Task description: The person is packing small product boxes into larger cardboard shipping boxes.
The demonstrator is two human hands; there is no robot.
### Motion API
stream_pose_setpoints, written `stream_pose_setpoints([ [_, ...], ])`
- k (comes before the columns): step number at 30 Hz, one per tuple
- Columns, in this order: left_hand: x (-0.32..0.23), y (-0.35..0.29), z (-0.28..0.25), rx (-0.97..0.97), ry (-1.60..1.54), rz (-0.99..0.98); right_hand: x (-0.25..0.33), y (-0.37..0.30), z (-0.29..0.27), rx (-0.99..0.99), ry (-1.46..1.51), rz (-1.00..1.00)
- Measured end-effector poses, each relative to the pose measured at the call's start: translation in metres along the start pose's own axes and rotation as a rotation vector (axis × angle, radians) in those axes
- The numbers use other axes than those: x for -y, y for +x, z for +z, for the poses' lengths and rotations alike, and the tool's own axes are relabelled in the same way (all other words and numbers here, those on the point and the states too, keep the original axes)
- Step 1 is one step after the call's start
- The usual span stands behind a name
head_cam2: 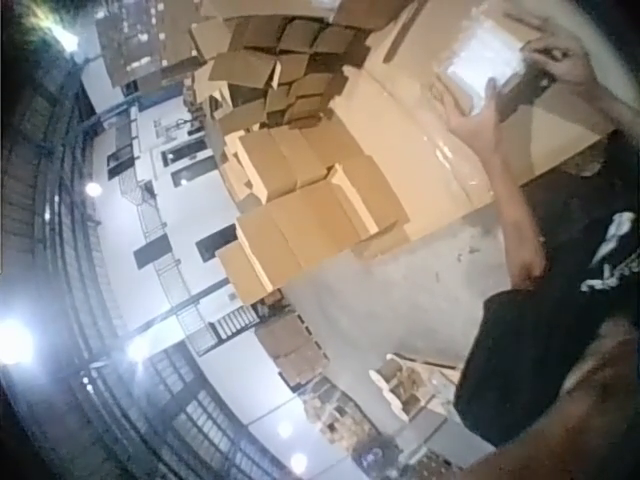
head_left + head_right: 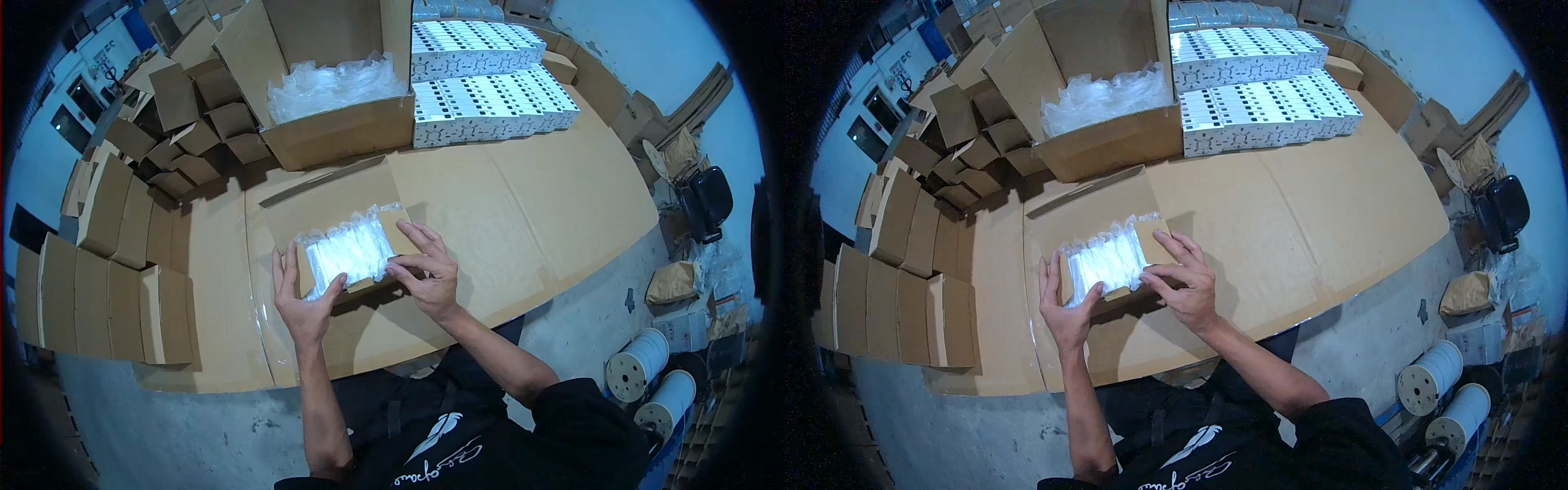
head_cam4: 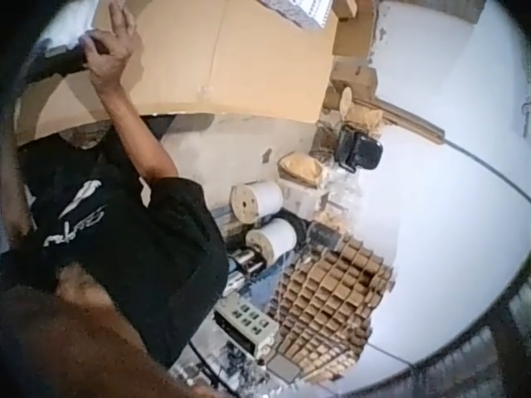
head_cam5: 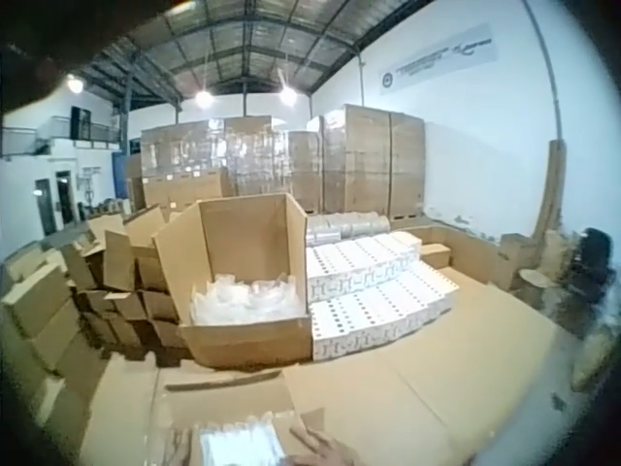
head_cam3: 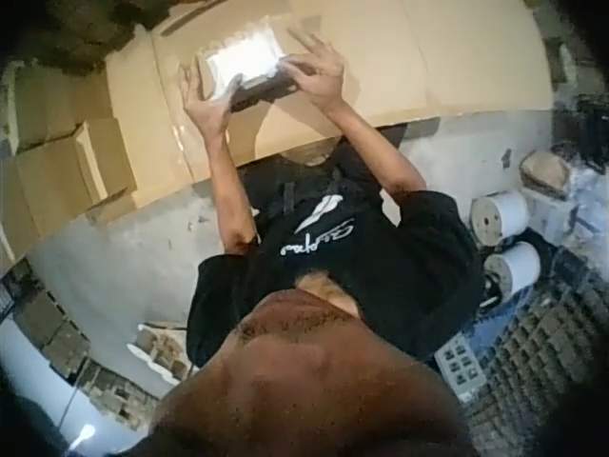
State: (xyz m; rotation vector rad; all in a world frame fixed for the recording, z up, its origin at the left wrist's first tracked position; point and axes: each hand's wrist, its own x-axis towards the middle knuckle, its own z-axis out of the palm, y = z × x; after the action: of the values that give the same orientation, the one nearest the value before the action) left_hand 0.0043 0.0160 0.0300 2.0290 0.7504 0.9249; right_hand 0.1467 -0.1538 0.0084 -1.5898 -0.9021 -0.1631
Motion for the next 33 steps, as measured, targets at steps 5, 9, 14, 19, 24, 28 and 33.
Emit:
stream_pose_setpoints([
  [5,0.003,-0.001,0.0,0.015,0.022,-0.004,0.002,0.0,0.002,0.007,0.028,-0.013],
  [9,0.007,-0.001,0.001,0.017,-0.03,-0.028,-0.004,0.001,0.002,0.038,0.131,-0.064],
  [14,0.021,-0.004,0.004,-0.03,-0.126,-0.023,0.002,0.003,-0.005,0.145,0.046,-0.07],
  [19,0.028,-0.009,0.009,-0.164,-0.244,-0.017,-0.001,0.005,-0.013,0.203,0.077,-0.173],
  [24,0.021,-0.006,0.004,-0.075,-0.297,-0.062,-0.003,0.01,-0.022,0.381,-0.115,-0.364],
  [28,0.02,-0.005,0.001,0.007,-0.27,-0.07,-0.004,0.008,-0.021,0.412,-0.176,-0.332],
  [33,0.024,-0.003,0.001,-0.023,-0.538,-0.083,-0.006,0.007,-0.019,0.409,-0.238,-0.332],
])
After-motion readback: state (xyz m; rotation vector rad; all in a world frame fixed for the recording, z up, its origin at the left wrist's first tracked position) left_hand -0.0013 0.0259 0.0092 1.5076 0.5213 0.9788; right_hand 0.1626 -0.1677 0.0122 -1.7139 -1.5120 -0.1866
